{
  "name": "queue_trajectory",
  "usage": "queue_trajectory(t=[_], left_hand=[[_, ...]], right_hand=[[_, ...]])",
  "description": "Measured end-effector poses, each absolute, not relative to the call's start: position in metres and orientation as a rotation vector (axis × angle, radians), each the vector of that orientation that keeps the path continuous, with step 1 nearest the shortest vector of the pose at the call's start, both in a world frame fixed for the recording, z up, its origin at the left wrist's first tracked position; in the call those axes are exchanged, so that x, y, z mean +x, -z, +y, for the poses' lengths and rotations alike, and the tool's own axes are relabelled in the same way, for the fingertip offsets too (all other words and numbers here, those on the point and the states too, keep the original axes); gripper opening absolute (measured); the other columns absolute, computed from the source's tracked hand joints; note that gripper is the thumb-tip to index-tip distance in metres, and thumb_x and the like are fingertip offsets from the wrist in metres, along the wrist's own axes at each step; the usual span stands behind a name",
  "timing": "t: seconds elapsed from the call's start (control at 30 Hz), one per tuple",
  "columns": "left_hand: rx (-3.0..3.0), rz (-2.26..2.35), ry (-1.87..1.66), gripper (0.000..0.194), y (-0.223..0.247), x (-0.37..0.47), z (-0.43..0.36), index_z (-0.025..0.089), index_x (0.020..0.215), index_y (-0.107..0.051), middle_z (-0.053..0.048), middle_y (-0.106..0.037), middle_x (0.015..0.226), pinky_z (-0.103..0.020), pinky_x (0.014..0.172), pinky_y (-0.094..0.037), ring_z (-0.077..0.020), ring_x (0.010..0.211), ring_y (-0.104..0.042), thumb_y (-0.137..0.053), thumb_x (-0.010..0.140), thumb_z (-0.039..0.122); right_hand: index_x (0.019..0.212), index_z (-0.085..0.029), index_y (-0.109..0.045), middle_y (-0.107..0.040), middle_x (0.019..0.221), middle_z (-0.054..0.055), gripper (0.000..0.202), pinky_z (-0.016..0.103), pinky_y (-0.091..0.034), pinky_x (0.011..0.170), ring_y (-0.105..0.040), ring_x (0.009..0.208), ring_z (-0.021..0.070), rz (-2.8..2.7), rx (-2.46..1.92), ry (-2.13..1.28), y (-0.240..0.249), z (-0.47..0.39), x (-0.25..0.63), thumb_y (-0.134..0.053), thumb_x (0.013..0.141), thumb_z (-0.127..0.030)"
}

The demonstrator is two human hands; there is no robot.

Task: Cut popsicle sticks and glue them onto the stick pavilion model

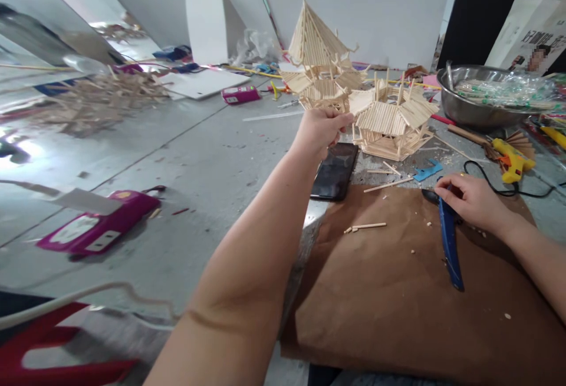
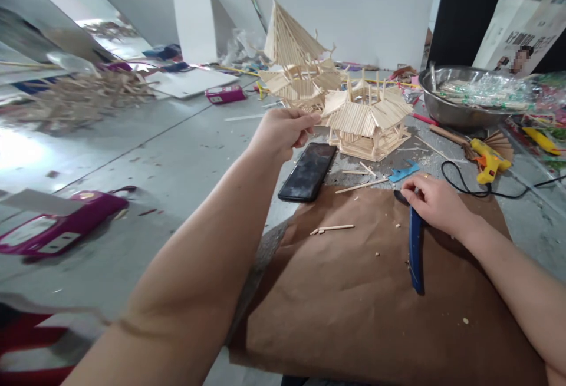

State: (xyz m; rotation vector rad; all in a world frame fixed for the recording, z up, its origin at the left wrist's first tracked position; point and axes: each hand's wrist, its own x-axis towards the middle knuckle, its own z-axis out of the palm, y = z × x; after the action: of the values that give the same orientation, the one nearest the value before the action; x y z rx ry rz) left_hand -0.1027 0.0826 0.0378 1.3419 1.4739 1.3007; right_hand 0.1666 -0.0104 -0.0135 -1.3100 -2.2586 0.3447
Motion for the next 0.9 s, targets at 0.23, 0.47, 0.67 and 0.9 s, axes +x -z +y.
queue_trajectory(t=[0.23, 0.47, 0.67, 0.9], left_hand=[[1.730, 1.144, -0.977, 0.016, -0.044, -0.037, 0.029, 0.012, 0.056, -0.058, 0.005, -0.043, 0.045, -0.018, 0.040, -0.022, -0.0024, 0.041, -0.032, -0.063, 0.067, 0.022], [1.869, 1.016, -0.786, 0.015, -0.029, -0.015, 0.011, 0.014, 0.060, -0.061, 0.006, -0.043, 0.044, -0.018, 0.045, -0.027, -0.0043, 0.044, -0.036, -0.057, 0.072, 0.023], [1.971, 0.982, -0.753, 0.014, -0.027, -0.015, 0.012, 0.015, 0.061, -0.062, 0.004, -0.053, 0.051, -0.017, 0.049, -0.031, -0.0055, 0.050, -0.043, -0.056, 0.073, 0.019], [1.992, 0.965, -0.765, 0.014, -0.022, -0.012, 0.010, 0.015, 0.058, -0.063, 0.003, -0.056, 0.052, -0.018, 0.051, -0.033, -0.0059, 0.051, -0.047, -0.059, 0.071, 0.018]], right_hand=[[0.102, -0.022, -0.047, -0.052, 0.077, -0.002, 0.034, 0.022, -0.039, 0.042, -0.044, 0.044, 0.0054, -1.685, -1.200, -0.945, 0.006, -0.011, 0.159, -0.056, 0.075, -0.040], [0.079, -0.017, -0.052, -0.049, 0.059, -0.005, 0.022, 0.020, -0.037, 0.044, -0.045, 0.045, 0.0055, -1.708, -1.144, -0.965, -0.001, -0.017, 0.156, -0.055, 0.078, -0.039], [0.085, -0.018, -0.053, -0.052, 0.064, -0.003, 0.024, 0.021, -0.039, 0.045, -0.046, 0.046, 0.0059, -1.718, -1.132, -0.934, -0.001, -0.019, 0.156, -0.053, 0.079, -0.041], [0.087, -0.018, -0.053, -0.054, 0.062, -0.002, 0.030, 0.022, -0.038, 0.048, -0.049, 0.049, 0.0086, -1.862, -1.240, -0.714, -0.004, -0.017, 0.159, -0.047, 0.081, -0.047]])
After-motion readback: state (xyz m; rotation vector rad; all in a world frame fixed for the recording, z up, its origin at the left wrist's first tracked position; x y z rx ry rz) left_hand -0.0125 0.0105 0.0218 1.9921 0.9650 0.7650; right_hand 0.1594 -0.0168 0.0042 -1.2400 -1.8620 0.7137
